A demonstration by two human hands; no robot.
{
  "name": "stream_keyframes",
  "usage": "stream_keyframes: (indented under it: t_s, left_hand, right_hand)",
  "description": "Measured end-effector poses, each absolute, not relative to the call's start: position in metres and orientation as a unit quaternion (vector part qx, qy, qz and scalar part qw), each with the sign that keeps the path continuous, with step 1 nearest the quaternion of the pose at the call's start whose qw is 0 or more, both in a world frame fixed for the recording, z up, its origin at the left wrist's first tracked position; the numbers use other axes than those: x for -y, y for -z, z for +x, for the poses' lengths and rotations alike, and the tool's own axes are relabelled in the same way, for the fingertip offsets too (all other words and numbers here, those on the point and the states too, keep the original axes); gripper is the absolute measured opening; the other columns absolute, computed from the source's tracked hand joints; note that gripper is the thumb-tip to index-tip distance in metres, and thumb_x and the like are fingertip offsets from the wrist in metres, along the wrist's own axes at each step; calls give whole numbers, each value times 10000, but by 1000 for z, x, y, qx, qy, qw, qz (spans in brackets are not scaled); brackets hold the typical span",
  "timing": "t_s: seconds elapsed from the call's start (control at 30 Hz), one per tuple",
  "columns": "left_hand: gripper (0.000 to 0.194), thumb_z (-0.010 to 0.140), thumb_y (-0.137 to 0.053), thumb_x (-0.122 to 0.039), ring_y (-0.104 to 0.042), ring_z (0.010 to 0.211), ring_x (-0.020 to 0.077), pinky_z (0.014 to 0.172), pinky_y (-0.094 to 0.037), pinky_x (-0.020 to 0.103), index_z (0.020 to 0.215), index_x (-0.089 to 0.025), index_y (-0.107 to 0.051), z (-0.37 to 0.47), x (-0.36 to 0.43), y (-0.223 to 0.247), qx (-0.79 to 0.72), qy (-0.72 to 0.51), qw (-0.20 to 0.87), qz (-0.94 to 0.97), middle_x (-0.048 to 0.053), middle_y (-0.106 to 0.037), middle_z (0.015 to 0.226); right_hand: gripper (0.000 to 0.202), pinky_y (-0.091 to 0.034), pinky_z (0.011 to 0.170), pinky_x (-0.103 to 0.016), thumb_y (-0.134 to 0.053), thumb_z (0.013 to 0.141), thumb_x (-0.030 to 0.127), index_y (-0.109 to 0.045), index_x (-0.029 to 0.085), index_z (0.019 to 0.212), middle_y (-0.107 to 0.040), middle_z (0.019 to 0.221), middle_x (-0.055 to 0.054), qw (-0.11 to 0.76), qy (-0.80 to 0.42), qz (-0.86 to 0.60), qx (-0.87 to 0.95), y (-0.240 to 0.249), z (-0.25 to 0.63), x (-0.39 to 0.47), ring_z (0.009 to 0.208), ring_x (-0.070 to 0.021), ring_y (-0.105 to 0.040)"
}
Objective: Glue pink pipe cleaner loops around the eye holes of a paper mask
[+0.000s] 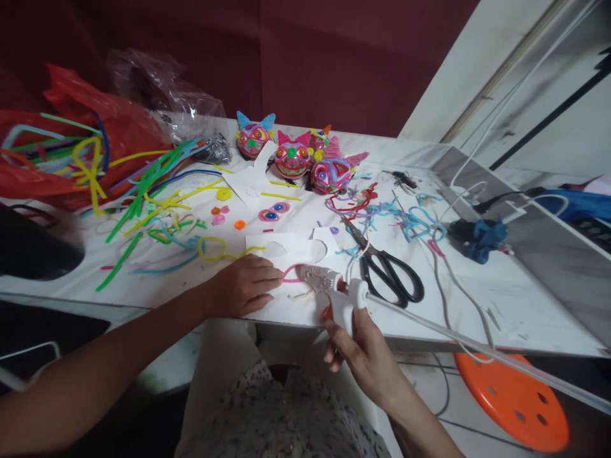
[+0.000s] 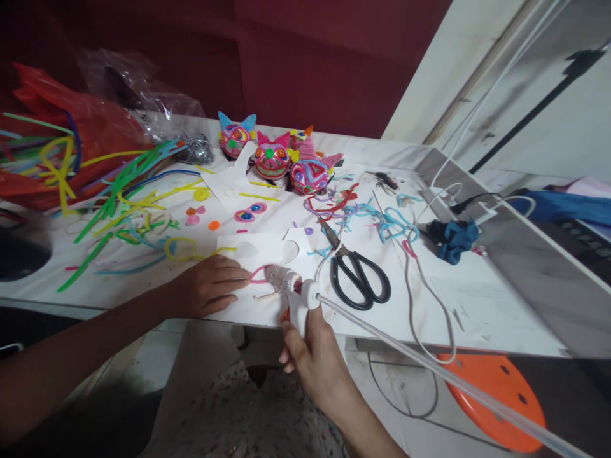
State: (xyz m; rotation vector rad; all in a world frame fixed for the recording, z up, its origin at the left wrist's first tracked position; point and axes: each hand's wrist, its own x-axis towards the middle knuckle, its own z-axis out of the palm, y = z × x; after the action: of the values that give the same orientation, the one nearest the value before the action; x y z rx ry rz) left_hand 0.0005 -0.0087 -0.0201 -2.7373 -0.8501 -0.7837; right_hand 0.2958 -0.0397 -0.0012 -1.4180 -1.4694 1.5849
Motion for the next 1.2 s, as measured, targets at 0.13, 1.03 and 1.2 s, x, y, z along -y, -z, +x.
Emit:
stream_keyframes:
  t_s: [0.13, 1.03, 1.2]
  left_hand:
    - [212, 1047, -595, -188, -723, 1114, 255, 1010, -583, 419, 1226, -159, -704, 0, 8, 21, 284, 262, 86, -918, 123, -813, 1198]
    - [241, 1037, -618, -194, -732, 1142, 268, 1023, -588, 438, 1256, -171, -715, -2, 9, 24, 300, 249, 62, -919, 132, -817, 1218]
    - [217, 1077, -556, -214, -732, 1133, 260, 1007, -590, 426, 1217, -161, -713, -1, 9, 22, 295, 251, 74, -919, 129, -819, 1212]
  right_hand:
    - [455, -539, 442, -281, -672, 786, 627, -372, 313, 922, -650, 528, 80, 275, -588, -532, 544, 1, 294, 39, 448, -183, -635]
    - [352, -560, 494, -322, -661, 867, 548, -416, 308, 948, -647, 553, 74, 261, -596, -503, 569, 3, 298, 42, 488, -211, -651]
    - [375, -570, 486, -317, -673, 853, 573, -419, 305, 918, -638, 556, 77, 275, -592, -509, 562, 2, 296, 42, 492, -205, -659]
